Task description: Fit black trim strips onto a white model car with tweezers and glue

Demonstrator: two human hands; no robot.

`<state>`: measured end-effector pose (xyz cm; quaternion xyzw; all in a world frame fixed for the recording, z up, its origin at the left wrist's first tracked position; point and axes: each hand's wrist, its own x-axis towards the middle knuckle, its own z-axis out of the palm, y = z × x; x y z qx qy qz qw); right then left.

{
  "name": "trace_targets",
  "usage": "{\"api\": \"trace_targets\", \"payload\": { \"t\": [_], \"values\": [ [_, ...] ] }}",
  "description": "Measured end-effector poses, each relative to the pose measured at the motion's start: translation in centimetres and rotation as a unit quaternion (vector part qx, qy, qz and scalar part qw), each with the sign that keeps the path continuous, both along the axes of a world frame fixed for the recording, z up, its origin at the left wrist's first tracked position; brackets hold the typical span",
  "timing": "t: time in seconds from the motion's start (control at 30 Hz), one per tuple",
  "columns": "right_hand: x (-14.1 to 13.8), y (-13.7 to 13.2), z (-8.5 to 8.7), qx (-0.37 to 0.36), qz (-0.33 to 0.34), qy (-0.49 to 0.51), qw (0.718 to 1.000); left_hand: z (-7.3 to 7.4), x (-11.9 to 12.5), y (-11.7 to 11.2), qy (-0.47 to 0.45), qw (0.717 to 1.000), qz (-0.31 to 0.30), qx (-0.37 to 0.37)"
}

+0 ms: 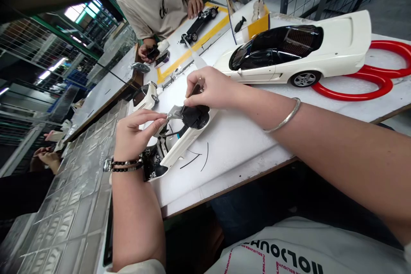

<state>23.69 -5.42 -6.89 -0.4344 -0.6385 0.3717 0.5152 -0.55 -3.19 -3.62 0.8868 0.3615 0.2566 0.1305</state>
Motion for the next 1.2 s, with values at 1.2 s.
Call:
{"api": "trace_targets", "payload": {
  "t": [1.2],
  "values": [
    [-0.3, 0.8, 2.0, -0.010, 0.052, -0.128, 0.990, 0.7, 2.9, -2.5, 0.097, 0.981, 0.159, 0.057]
  ]
}}
